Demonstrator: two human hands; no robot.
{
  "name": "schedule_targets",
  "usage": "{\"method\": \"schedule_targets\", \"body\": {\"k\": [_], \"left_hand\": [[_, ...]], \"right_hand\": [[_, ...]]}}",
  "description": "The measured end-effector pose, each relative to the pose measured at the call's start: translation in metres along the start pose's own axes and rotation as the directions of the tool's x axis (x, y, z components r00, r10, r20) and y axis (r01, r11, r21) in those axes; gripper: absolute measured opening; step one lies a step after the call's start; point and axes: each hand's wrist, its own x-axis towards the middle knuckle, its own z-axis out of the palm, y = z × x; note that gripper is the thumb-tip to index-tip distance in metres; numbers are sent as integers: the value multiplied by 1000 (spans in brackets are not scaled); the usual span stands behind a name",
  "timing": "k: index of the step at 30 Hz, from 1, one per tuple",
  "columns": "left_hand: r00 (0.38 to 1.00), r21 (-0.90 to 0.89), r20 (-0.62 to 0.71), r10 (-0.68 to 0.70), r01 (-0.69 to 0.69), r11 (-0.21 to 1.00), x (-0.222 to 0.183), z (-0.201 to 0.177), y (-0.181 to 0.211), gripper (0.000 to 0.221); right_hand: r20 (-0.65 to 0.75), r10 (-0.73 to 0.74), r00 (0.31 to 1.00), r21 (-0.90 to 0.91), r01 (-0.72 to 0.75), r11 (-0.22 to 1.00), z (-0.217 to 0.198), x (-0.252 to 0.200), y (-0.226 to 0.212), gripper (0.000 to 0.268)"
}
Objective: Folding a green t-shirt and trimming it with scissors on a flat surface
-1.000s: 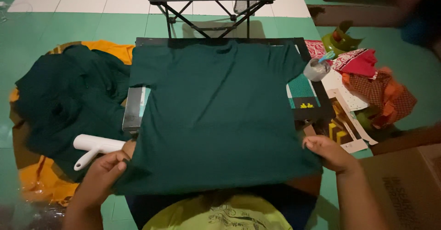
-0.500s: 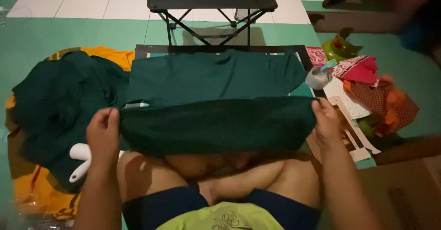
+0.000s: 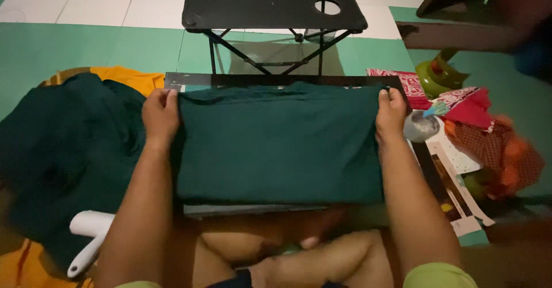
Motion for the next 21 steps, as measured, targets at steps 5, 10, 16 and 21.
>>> {"method": "schedule_targets", "body": {"k": [5, 10, 16, 21], "left_hand": [[995, 74, 87, -53, 46, 996, -3, 0, 2, 17], [994, 51, 80, -74, 70, 996, -10, -7, 8, 15], [968, -49, 237, 80, -70, 996, 19, -9, 28, 18], [920, 159, 381, 85, -156, 975, 30, 10, 7, 31]], "right_hand": [[97, -80, 992, -527, 119, 842, -12, 16, 74, 9], [69, -18, 997, -675, 60, 736, -6, -10, 45, 9], [114, -112, 987, -634, 159, 757, -4, -2, 28, 10], [488, -225, 843, -629, 519, 579, -18, 39, 29, 30]]}}
